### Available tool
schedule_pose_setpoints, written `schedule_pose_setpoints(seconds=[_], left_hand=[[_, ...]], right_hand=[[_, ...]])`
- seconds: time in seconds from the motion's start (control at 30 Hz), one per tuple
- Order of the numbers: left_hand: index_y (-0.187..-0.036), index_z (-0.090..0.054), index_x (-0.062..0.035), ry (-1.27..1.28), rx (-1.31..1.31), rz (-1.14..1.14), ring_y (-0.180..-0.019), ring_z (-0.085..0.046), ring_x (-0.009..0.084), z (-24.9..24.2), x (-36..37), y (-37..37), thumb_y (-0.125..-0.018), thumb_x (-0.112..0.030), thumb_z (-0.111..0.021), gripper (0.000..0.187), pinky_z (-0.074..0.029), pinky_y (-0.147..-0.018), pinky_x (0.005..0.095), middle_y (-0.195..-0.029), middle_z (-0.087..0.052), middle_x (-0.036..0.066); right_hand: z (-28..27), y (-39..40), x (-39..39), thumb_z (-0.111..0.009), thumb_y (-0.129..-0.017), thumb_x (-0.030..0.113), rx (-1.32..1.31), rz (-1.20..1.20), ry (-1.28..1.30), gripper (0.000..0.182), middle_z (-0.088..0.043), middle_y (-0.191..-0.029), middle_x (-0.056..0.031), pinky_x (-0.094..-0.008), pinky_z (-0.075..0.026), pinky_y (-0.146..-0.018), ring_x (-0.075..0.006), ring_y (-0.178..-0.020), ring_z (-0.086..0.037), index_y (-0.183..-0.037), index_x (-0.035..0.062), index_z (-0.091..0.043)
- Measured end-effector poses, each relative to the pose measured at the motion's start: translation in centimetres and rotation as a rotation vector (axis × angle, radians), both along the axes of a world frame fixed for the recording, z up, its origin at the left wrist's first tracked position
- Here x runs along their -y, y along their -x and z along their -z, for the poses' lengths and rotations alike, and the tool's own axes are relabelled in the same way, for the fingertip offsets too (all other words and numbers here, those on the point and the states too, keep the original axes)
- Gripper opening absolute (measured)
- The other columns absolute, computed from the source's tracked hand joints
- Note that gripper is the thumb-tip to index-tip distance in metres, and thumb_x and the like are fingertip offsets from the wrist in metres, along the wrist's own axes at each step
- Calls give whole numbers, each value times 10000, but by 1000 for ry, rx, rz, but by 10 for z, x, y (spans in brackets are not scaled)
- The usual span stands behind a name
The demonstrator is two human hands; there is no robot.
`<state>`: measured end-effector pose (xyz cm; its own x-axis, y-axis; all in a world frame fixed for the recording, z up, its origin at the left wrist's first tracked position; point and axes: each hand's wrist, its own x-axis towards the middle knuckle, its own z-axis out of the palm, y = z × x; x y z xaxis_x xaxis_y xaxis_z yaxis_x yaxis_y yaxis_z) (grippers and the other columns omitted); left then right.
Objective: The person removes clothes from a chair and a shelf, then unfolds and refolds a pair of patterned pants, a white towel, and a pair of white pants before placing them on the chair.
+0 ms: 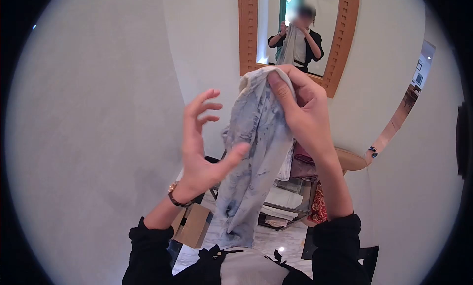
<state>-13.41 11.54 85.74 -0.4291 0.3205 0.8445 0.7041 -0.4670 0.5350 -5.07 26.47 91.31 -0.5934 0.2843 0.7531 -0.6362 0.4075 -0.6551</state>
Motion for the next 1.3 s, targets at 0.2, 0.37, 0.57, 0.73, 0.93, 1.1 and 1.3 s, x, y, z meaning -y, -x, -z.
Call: schedule_pose_setpoints(seconds=[0.2, 0.37, 0.57, 0.73, 0.93, 1.1, 1.3], left_hand=[[-1168, -639, 11, 956, 329, 403, -972, -591, 91, 80, -2, 15, -850, -259, -757, 434, -472, -860, 278, -1039, -679, 62], [-1132, -683, -3, 914, 246, 402, -836, -589, 49, 116, 11, 41, -871, -199, -738, 332, -489, -765, 237, -919, -703, 35], [-1098, -663, 24, 801, 36, 287, -821, -651, 123, 134, 9, 36, -881, -68, -669, 236, -509, -752, 272, -966, -709, 163], [-933, -683, 42, 614, 34, 219, -737, -604, 128, 139, 0, 31, -833, 39, -645, 106, -474, -671, 247, -812, -636, 74], [-907, -680, 31, 629, 86, 271, -765, -620, 99, 105, -7, 37, -842, 31, -677, 65, -487, -684, 228, -838, -642, 44], [-940, -667, -6, 1227, 268, 868, -753, -552, 38, 106, -10, 27, -868, -82, -729, 123, -451, -650, 207, -817, -616, -36], [-916, -642, 48, 1496, -229, 1235, -641, -462, 110, 262, -36, 24, -830, -503, -730, 565, -390, -569, 293, -669, -552, 30]], right_hand=[[-8, -31, -33, -602, -980, 204, 87, 143, -40, 218, -601, -825, 51, -175, -417, -707, -13, -775, -510, -1013, -4, -656], [-12, -84, -74, -598, -981, 261, 166, 294, 142, 288, -652, -872, 26, -188, -447, -707, -31, -776, -566, -1056, -8, -665], [10, -137, -88, -591, -981, 318, 379, 245, 365, 362, -695, -947, -28, -219, -498, -755, -59, -829, -628, -1116, -13, -651], [24, -178, -90, -575, -987, 333, 499, 315, 350, 359, -694, -966, -26, -218, -497, -768, -59, -848, -630, -1120, 9, -652], [27, -229, -85, -556, -999, 332, 669, 332, 343, 373, -677, -1027, -15, -224, -486, -815, -54, -905, -605, -1171, 10, -636], [27, -274, -62, -561, -1000, 299, 732, 364, 307, 333, -665, -986, 3, -224, -475, -812, -45, -902, -588, -1136, 4, -633], [32, -310, -42, -567, -1000, 247, 448, 738, 209, 267, -633, -917, 28, -197, -448, -769, -26, -839, -553, -1095, 7, -633]])
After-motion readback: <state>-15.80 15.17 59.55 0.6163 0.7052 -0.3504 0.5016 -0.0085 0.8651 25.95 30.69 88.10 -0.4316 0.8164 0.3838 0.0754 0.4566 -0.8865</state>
